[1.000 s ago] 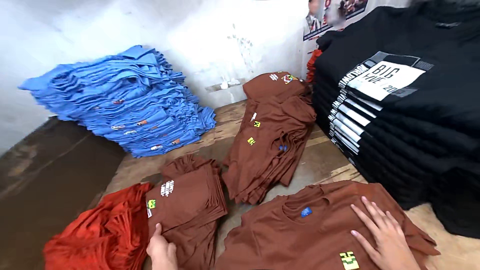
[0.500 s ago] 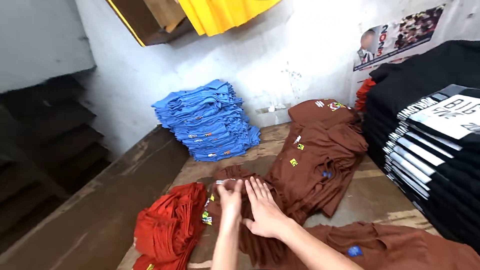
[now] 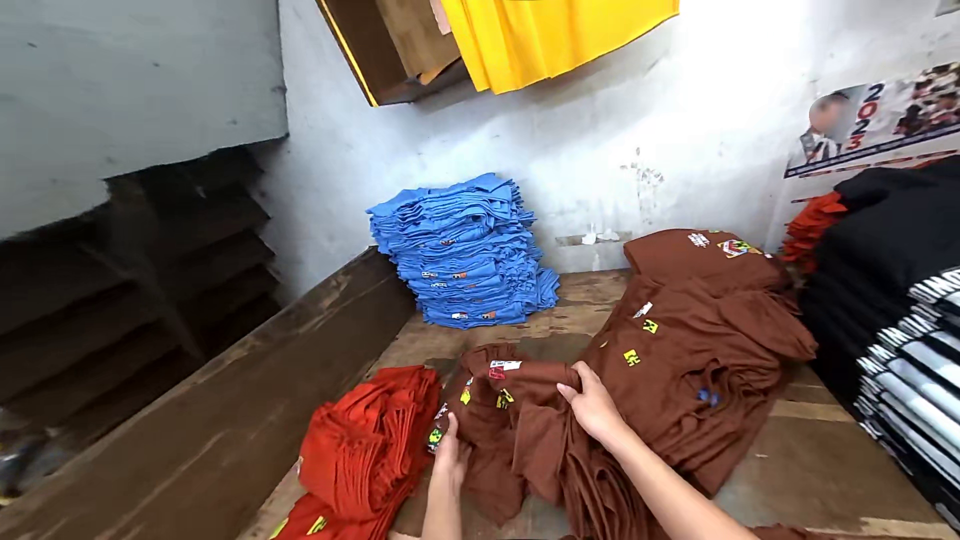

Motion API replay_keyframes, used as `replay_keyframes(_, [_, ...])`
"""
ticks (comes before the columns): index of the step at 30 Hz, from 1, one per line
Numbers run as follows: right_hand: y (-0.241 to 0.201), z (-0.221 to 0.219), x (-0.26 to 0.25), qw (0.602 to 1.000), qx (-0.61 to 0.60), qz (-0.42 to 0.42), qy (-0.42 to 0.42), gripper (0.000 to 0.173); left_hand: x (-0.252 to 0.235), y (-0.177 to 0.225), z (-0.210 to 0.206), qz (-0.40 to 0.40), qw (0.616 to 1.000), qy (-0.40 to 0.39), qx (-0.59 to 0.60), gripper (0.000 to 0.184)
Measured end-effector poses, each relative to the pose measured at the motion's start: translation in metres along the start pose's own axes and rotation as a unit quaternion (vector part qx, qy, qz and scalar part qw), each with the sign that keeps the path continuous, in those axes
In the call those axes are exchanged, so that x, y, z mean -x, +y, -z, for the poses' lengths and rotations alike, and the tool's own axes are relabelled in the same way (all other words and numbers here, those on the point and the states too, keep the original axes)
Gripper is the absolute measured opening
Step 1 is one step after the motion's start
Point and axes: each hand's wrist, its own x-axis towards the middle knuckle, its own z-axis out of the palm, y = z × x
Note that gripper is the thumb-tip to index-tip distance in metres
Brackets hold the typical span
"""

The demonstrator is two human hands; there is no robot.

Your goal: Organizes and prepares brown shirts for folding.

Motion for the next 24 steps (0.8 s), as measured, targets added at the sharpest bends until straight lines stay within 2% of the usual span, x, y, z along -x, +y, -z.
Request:
replay_keyframes(2, [-0.009, 0.016, 0.001, 0.999, 0.04, -0.034, 0.005, 0.052, -0.002, 0.014, -0.013, -0.041, 0.998, -0.017, -0.036, 0.052])
replay_keyframes(4, [-0.018, 0.044, 0.008, 0.996, 0.079, -0.028, 0.031, 0.047, 0.017, 0.037, -0.033, -0.144, 0.986, -0.009, -0.086, 0.043])
replay_keyframes(8, [-0.023, 0.123, 0.047, 0.982, 0.023, 0.067, 0.174, 0.03, 0.107, 0.114, -0.069, -0.36, 0.927, 0.013, -0.101, 0.033])
replay_keyframes(10, [-0.034, 0.154, 0.07, 0.972, 0.009, 0.079, 0.221, 0.027, 0.147, 0.154, -0.091, -0.418, 0.898, 0.003, -0.137, 0.031])
replay_keyframes(12, [-0.044, 0.167, 0.109, 0.966, 0.006, 0.071, 0.25, 0.023, 0.187, 0.167, -0.089, -0.45, 0.879, -0.016, -0.16, 0.028])
replay_keyframes(14, [-0.066, 0.197, 0.123, 0.937, 0.02, 0.134, 0.322, 0.024, 0.205, 0.199, -0.11, -0.499, 0.855, -0.015, -0.141, 0.028])
replay_keyframes(16, [-0.073, 0.213, 0.149, 0.934, 0.026, 0.134, 0.329, 0.026, 0.233, 0.194, -0.111, -0.471, 0.874, -0.013, -0.12, 0.03])
replay_keyframes(20, [-0.105, 0.247, 0.201, 0.909, -0.005, 0.134, 0.394, 0.022, 0.298, 0.215, -0.134, -0.467, 0.879, -0.01, -0.092, 0.04])
replay_keyframes(24, [-0.093, 0.255, 0.273, 0.889, -0.07, 0.122, 0.436, 0.026, 0.37, 0.207, -0.134, -0.524, 0.834, 0.063, -0.164, 0.048])
